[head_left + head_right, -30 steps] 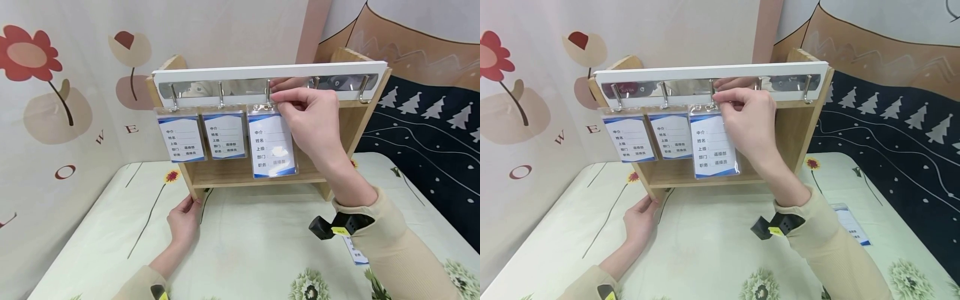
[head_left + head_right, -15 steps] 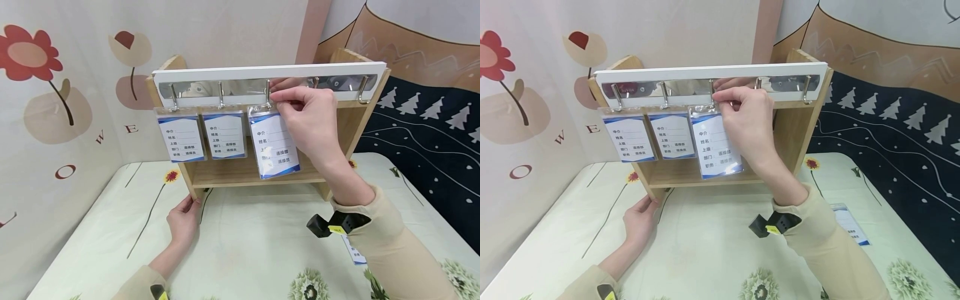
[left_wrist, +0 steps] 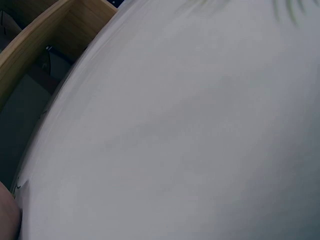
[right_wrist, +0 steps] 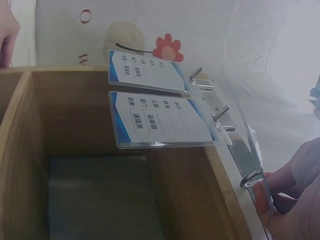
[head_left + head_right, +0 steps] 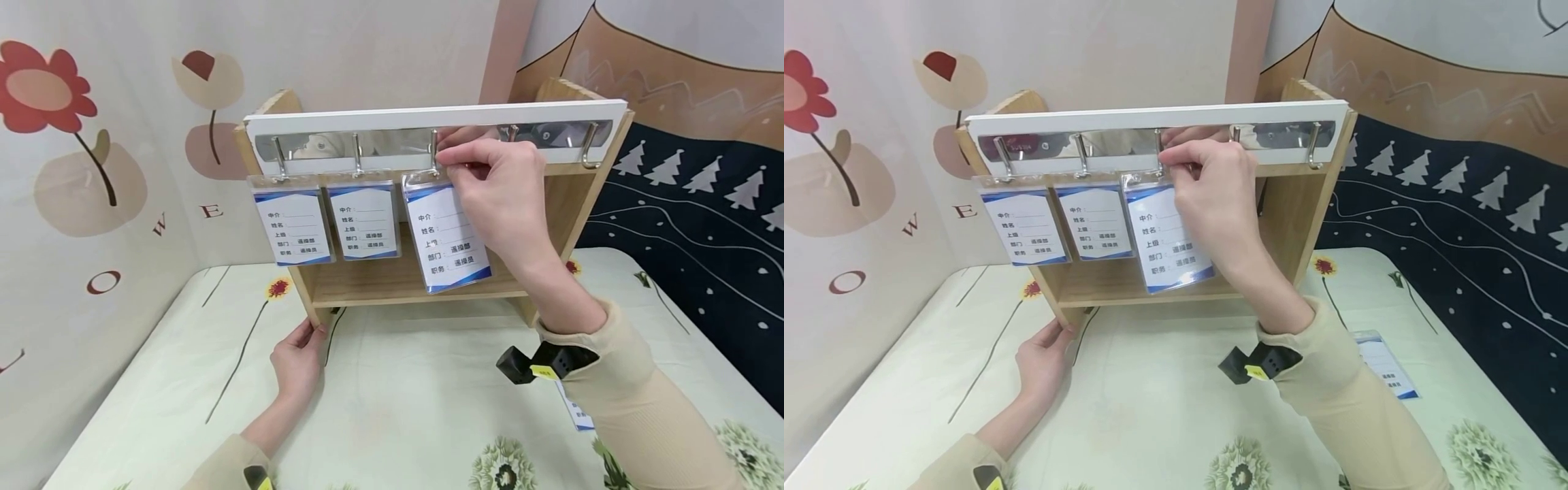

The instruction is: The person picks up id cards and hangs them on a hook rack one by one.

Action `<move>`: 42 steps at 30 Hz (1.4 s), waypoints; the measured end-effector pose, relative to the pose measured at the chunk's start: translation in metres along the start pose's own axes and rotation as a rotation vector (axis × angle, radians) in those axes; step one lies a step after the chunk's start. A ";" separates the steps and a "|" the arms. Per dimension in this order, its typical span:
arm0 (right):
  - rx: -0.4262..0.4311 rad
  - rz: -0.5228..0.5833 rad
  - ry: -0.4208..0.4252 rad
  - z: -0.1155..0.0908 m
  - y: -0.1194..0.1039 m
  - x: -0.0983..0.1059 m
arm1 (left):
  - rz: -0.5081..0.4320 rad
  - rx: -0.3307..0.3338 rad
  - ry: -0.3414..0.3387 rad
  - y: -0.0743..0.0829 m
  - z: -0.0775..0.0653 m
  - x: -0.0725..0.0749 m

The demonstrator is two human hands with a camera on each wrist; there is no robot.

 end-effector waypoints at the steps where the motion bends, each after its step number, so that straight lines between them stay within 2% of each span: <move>1: -0.004 -0.005 -0.001 0.000 0.000 0.000 | 0.003 0.000 0.000 0.000 0.000 0.000; 7: 0.008 0.001 0.007 -0.001 0.001 -0.001 | 0.003 -0.001 -0.001 0.000 0.000 0.000; 18: 0.138 0.015 0.077 -0.005 -0.003 0.001 | 0.010 0.001 0.003 -0.001 0.001 0.001; 25: 0.050 -0.032 -0.006 0.001 0.007 -0.009 | 0.032 -0.014 0.017 -0.001 0.000 0.003; 29: 0.040 -0.028 0.005 0.002 0.010 -0.007 | 0.022 -0.020 0.014 0.000 0.000 0.003; 36: 0.140 -0.003 0.074 -0.004 0.006 -0.006 | 0.018 -0.019 0.006 0.002 0.001 0.002; 42: 0.256 0.022 0.078 -0.017 0.009 -0.012 | 0.027 -0.016 0.008 0.000 0.001 0.002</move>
Point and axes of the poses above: each hand's wrist, its own z-axis towards the middle knuckle, its own x-axis out of the back of the hand, y = z × x, the point moved 8 cm from there along z, towards the middle knuckle, and after that the axes turned 10 degrees about -x, right-handed, at the moved point
